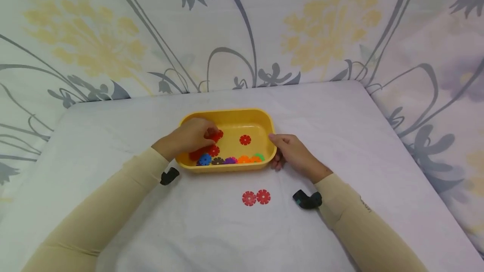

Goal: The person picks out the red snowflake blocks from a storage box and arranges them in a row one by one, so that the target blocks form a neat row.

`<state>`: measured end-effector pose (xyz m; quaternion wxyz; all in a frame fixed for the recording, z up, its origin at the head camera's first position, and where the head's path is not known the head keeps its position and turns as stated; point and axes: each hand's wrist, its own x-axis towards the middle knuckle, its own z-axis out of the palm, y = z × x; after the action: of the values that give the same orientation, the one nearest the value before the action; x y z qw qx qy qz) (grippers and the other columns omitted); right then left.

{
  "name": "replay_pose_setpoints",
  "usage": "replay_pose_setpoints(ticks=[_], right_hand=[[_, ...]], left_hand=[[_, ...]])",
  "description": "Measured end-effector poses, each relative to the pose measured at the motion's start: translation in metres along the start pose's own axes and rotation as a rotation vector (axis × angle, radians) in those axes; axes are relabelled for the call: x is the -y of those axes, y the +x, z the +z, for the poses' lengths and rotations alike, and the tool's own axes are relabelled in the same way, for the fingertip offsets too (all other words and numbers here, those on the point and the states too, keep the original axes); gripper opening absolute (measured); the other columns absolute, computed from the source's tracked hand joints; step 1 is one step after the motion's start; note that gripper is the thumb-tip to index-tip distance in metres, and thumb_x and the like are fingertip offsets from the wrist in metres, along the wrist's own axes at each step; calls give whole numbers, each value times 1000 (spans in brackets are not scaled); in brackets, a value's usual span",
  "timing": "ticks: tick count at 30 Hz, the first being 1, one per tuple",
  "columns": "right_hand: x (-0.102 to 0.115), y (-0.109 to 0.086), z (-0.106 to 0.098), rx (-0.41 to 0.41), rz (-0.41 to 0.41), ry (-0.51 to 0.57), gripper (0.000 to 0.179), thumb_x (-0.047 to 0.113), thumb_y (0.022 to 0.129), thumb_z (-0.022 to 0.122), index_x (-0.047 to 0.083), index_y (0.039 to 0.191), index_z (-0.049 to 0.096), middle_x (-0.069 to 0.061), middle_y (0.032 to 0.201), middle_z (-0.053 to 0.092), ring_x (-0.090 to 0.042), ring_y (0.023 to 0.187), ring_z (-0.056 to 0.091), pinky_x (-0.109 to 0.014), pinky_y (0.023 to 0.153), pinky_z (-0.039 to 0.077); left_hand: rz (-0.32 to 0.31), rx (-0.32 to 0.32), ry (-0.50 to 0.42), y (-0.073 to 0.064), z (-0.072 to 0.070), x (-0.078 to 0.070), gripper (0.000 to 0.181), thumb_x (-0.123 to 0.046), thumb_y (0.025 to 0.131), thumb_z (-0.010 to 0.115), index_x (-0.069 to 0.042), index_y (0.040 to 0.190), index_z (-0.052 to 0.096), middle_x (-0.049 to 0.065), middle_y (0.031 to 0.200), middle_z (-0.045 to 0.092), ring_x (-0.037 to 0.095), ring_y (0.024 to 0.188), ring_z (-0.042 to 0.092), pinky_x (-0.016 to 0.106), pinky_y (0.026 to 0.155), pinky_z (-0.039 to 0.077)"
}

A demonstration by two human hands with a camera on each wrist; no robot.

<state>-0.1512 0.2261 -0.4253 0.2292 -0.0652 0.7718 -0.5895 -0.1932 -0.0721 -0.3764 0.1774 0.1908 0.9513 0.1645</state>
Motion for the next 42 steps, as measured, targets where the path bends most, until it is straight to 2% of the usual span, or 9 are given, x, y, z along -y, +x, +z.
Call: replay_pose_setpoints(ticks=[7, 16, 20, 23, 27, 30, 34, 38, 42], right_hand=[[2, 1, 1, -11, -3, 3, 56, 44, 107, 40, -9, 110, 56, -6, 70, 65, -16, 58, 61, -30, 60, 58], [0, -1, 2, -17, 15, -3, 56, 45, 107, 40, -9, 109, 56, -7, 72, 64, -17, 60, 61, -29, 61, 58], [-1, -2, 3, -24, 27, -11, 58, 47, 107, 39, -8, 113, 56, -7, 73, 65, -17, 60, 61, -29, 62, 58], [-4, -3, 4, -14, 36, -6, 57, 46, 107, 38, -9, 112, 56, -6, 73, 66, -16, 60, 61, -29, 62, 58], [-5, -4, 6, -2, 28, 5, 57, 45, 107, 39, -9, 110, 56, -8, 73, 66, -17, 61, 61, -29, 62, 58], [-3, -5, 6, -7, 22, -2, 57, 46, 107, 39, -9, 111, 56, -8, 73, 66, -18, 61, 62, -30, 62, 58], [-1, -6, 5, -16, 31, -4, 57, 45, 107, 39, -9, 113, 56, -7, 72, 66, -17, 60, 62, -30, 61, 58], [0, -5, 4, -11, 31, -2, 57, 44, 108, 38, -10, 114, 55, -6, 72, 66, -17, 60, 62, -30, 62, 59], [1, -4, 3, -13, 14, -7, 58, 46, 107, 39, -9, 114, 55, -7, 73, 67, -17, 61, 62, -29, 62, 58]], left_hand=[[-34, -60, -19, -1, 0, -1, 32, -28, 96, 69, -8, 120, 69, 6, 109, 71, 20, 94, 62, 31, 94, 55], [-58, -149, 32, 1, 10, -1, 20, -19, 97, 63, -9, 112, 71, 5, 98, 70, 19, 86, 62, 28, 87, 57], [-40, -210, 36, -1, 12, -1, 20, -21, 99, 64, -10, 113, 71, 4, 100, 71, 18, 88, 63, 30, 92, 56], [-3, -275, 9, -7, 14, -2, 24, -23, 99, 64, -11, 118, 70, 3, 108, 73, 19, 96, 65, 33, 99, 54], [74, -395, -37, -24, 13, -7, 24, -25, 98, 65, -14, 119, 70, 1, 109, 73, 17, 95, 65, 31, 92, 56], [170, -482, -97, -38, 11, -12, 21, -23, 98, 65, -13, 117, 68, -1, 102, 73, 14, 86, 63, 27, 79, 57], [317, -553, -189, -56, 15, -19, 19, -16, 96, 67, -9, 114, 66, 1, 99, 72, 12, 81, 62, 27, 73, 58], [393, -536, -267, -74, 20, -26, 18, -14, 97, 66, -7, 113, 63, 0, 98, 71, 9, 78, 62, 23, 74, 57], [406, -443, -305, -87, 17, -35, 18, -18, 99, 64, -11, 115, 60, -5, 93, 68, 7, 78, 59, 20, 72, 55]])
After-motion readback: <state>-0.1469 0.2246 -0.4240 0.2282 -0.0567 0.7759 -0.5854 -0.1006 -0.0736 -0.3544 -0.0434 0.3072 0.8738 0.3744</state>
